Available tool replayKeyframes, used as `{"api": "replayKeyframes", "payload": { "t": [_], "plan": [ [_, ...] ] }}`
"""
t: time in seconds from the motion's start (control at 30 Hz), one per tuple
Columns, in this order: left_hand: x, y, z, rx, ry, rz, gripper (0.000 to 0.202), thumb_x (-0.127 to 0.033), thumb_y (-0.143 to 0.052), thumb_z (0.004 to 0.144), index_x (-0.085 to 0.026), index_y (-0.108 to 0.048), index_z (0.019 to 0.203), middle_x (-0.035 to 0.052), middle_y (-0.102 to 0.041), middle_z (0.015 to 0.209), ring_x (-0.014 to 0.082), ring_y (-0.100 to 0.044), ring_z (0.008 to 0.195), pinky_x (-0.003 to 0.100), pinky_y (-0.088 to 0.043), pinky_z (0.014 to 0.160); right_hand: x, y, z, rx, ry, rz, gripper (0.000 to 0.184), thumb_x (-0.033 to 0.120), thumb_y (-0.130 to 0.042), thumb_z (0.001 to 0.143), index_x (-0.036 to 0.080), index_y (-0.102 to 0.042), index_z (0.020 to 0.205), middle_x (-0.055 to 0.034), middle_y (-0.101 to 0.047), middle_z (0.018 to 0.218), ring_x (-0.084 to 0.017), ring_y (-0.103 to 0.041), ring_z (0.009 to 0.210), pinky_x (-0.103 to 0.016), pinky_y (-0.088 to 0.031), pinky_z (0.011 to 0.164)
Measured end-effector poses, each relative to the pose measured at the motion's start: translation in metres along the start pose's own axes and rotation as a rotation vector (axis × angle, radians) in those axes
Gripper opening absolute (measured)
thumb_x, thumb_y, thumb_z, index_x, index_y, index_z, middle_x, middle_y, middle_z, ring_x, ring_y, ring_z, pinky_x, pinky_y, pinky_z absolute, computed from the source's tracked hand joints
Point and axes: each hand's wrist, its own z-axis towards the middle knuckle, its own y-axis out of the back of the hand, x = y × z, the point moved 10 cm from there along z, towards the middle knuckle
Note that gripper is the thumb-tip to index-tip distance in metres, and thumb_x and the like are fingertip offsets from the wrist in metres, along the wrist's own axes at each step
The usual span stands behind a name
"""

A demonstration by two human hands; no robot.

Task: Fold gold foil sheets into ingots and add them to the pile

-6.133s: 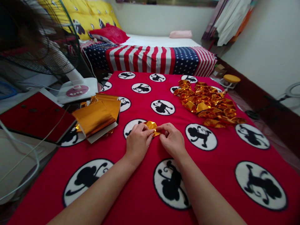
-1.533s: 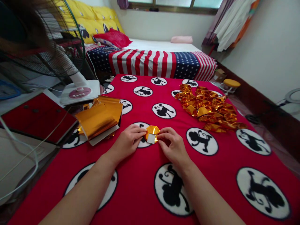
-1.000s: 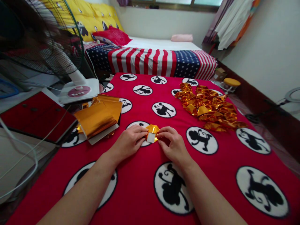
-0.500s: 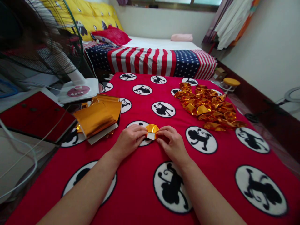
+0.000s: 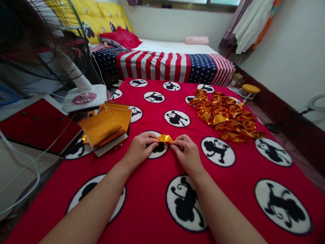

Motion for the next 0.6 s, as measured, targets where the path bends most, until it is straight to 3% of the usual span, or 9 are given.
{"api": "replayKeyframes", "payload": {
  "t": [0.2,0.6],
  "plan": [
    [0.008,0.0,0.006,-0.029,0.107,-0.017,0.009,-0.019,-0.067,0.08,-0.018,-0.076,0.078,0.0054,-0.073,0.086,0.0164,-0.068,0.078,0.028,-0.054,0.074,-0.006,-0.002,0.004,-0.028,-0.044,-0.005,0.011,0.022,-0.064,0.085,0.021,-0.073,0.08,-0.0023,-0.063,0.08,-0.015,-0.058,0.068,-0.026,-0.042,0.059],
    [0.029,-0.001,0.012,-0.043,0.285,0.074,0.01,-0.028,-0.07,0.078,-0.021,-0.077,0.076,0.0039,-0.076,0.083,0.0183,-0.069,0.076,0.028,-0.051,0.071,-0.01,0.002,0.008,-0.085,-0.117,-0.096,0.007,0.022,-0.067,0.08,0.023,-0.073,0.078,-0.0006,-0.067,0.076,-0.015,-0.059,0.063,-0.027,-0.043,0.061]
  ]
}}
